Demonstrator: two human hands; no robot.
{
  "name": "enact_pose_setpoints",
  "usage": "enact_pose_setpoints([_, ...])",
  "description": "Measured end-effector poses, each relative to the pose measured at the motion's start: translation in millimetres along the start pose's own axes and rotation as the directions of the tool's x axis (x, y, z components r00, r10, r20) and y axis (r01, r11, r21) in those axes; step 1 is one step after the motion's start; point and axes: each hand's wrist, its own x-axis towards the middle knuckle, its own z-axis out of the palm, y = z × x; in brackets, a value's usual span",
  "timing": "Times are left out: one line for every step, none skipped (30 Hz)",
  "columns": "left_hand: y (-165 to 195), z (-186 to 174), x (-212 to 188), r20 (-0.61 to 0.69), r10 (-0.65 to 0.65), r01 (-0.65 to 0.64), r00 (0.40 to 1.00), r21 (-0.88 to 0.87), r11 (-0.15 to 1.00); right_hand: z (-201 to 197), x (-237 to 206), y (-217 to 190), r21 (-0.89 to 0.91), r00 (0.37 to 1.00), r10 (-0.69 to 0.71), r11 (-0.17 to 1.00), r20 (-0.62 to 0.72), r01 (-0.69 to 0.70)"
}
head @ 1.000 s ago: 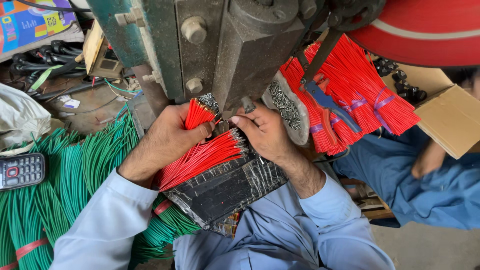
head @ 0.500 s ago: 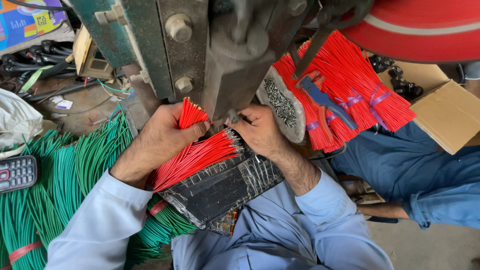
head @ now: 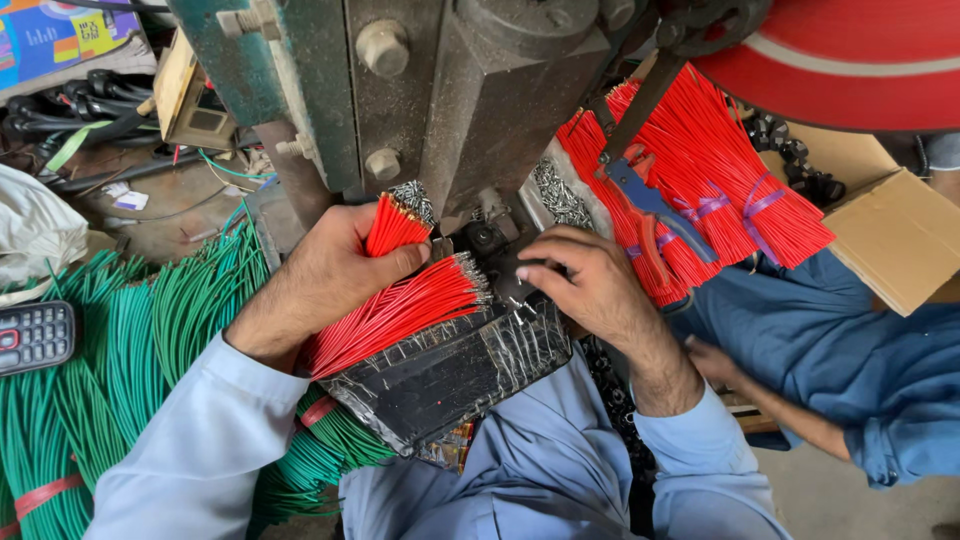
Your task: The person holds a bundle of red insulated wires in one hand and picks metal terminal connectors with the other, inserting each wire end with a terminal into a crimping press and operating the machine to crimp the terminal onto the wire, placing finished wires aside and repeating the cycle.
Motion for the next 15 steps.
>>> enact_pose_setpoints([0.6,0.2,0.4,0.001,-0.015,0.015,1.000,-0.008,1.000,1.6,-0.6,1.0,-0.074,0.995,-0.096,0.993,-0.024,0.094])
enact_pose_setpoints([1.3,0.8,0.7,0.003,-0.030,0.030,1.000,-0.015,0.999,5.3,-1.1,2.1,-0.150,0.980,-0.193,0.971,-0.040,0.185])
enact_pose_setpoints([1.8,1.9,0.6,0.007,-0.045,0.045,0.999,-0.022,0.999,8.1,-1.8,3.8,-0.226,0.957,-0.287,0.936,-0.049,0.270])
enact_pose_setpoints([2.6,2.1,0.8,0.016,-0.028,0.028,0.999,-0.031,0.999,9.9,-1.6,6.0,-0.204,0.964,-0.263,0.947,-0.042,0.249])
enact_pose_setpoints([3.4,1.6,0.2,0.022,-0.010,0.011,1.000,-0.039,0.999,11.9,-1.0,8.2,-0.180,0.970,-0.240,0.956,-0.033,0.231])
enact_pose_setpoints([3.8,1.6,-1.0,0.030,0.005,-0.003,1.000,-0.048,0.999,13.5,-2.0,10.5,-0.155,0.976,-0.215,0.965,-0.022,0.209])
enact_pose_setpoints([4.1,1.9,-1.6,0.031,0.016,-0.014,0.999,-0.043,0.999,14.0,-3.2,13.1,-0.141,0.971,-0.237,0.962,-0.018,0.232])
enact_pose_setpoints([4.3,1.6,-1.5,0.032,0.029,-0.028,0.999,-0.036,0.999,14.2,-3.5,15.9,-0.128,0.965,-0.260,0.958,-0.016,0.256])
enact_pose_setpoints([4.7,0.7,-1.1,0.031,0.044,-0.043,0.999,-0.029,0.999,14.7,-3.5,18.7,-0.115,0.958,-0.285,0.952,-0.014,0.282])
enact_pose_setpoints([4.7,0.2,-0.9,0.030,0.030,-0.029,0.999,-0.032,0.999,16.7,-3.7,21.2,-0.047,0.968,-0.248,0.968,-0.047,0.246])
enact_pose_setpoints([4.3,0.5,-0.9,0.028,0.014,-0.013,1.000,-0.037,0.999,20.0,-4.2,23.4,0.023,0.976,-0.206,0.978,-0.074,0.208])
enact_pose_setpoints([3.8,0.4,-0.7,0.026,-0.002,0.003,1.000,-0.042,0.999,22.7,-4.2,25.8,0.094,0.982,-0.163,0.981,-0.098,0.172])
enact_pose_setpoints([3.4,-0.1,-0.8,0.025,0.002,-0.001,1.000,-0.052,0.999,25.2,-1.2,28.3,0.219,0.986,-0.140,0.963,-0.087,0.156])
enact_pose_setpoints([2.6,-0.3,-1.4,0.023,0.005,-0.004,1.000,-0.064,0.998,28.4,3.6,30.4,0.341,0.991,-0.117,0.931,-0.071,0.134])
enact_pose_setpoints([1.9,-0.9,-1.7,0.023,0.008,-0.006,1.000,-0.074,0.997,30.8,6.9,31.9,0.457,0.994,-0.095,0.882,-0.054,0.109])
